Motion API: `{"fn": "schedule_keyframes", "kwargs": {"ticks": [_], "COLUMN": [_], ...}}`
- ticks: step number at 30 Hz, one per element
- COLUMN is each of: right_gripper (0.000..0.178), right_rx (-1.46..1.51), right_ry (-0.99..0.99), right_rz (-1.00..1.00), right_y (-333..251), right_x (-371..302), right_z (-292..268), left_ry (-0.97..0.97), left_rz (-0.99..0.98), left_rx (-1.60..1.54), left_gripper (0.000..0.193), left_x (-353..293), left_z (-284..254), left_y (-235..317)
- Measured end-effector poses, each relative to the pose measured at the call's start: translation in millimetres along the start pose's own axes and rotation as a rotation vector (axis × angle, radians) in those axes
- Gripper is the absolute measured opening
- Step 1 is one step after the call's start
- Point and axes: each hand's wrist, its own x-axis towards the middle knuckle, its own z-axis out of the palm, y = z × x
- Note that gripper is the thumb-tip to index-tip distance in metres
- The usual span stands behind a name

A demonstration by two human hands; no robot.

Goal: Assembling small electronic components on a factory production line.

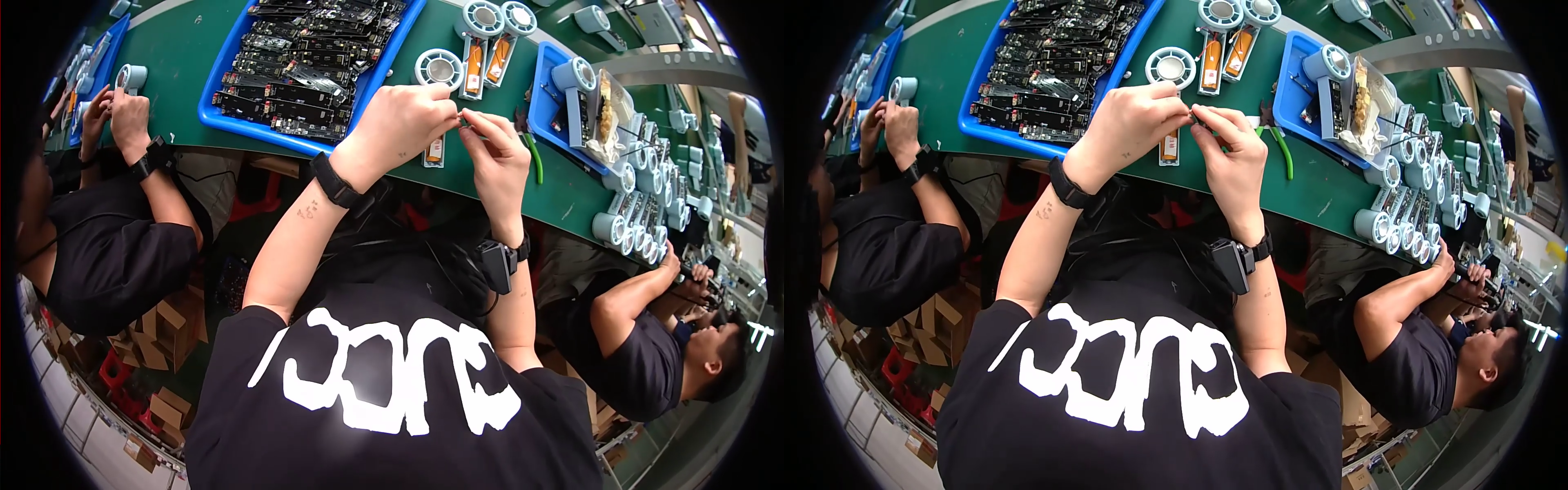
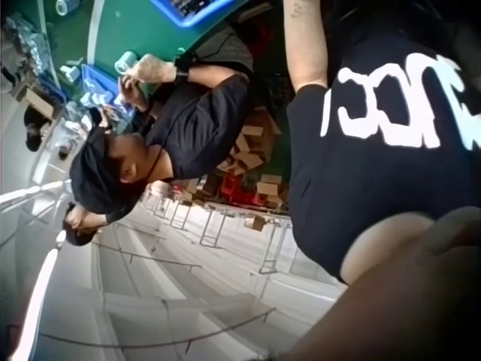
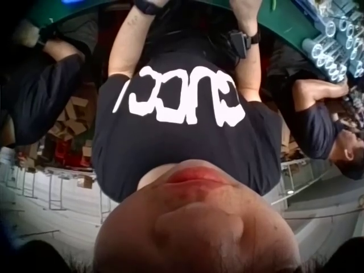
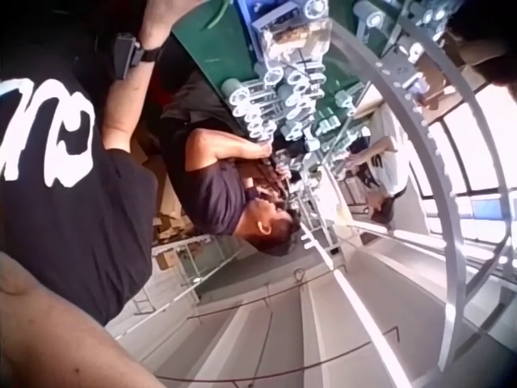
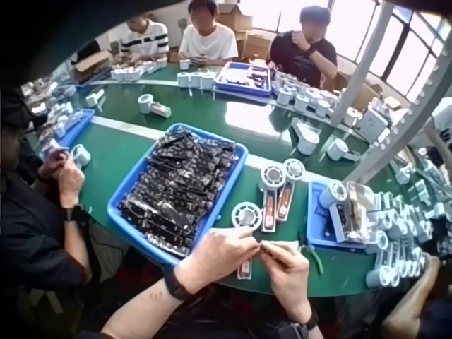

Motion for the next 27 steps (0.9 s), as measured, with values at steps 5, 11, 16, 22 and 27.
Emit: {"fn": "schedule_keyframes", "kwargs": {"ticks": [5, 11, 16, 22, 27], "right_gripper": [0.024, 0.028, 0.029, 0.029, 0.027], "right_rx": [0.147, 0.359, 0.556, 0.643, 0.685], "right_ry": [-0.019, 0.075, 0.097, 0.035, 0.073], "right_rz": [0.006, 0.256, 0.284, 0.263, 0.260], "right_y": [2.2, 26.6, 29.7, 50.4, 47.8], "right_x": [-0.7, -21.3, -9.6, -1.8, 3.5], "right_z": [10.5, -11.5, -3.3, -1.2, 2.0], "left_ry": [0.129, 0.201, 0.228, 0.398, 0.439], "left_rz": [-0.044, -0.010, -0.074, -0.217, -0.339], "left_rx": [-0.114, -0.218, -0.222, -0.305, -0.381], "left_gripper": [0.008, 0.017, 0.012, 0.009, 0.012], "left_x": [-16.0, -23.0, -24.9, -22.9, -22.4], "left_z": [-4.1, 23.6, 14.5, 20.4, 27.4], "left_y": [1.0, 17.9, 16.6, 17.0, 21.9]}}
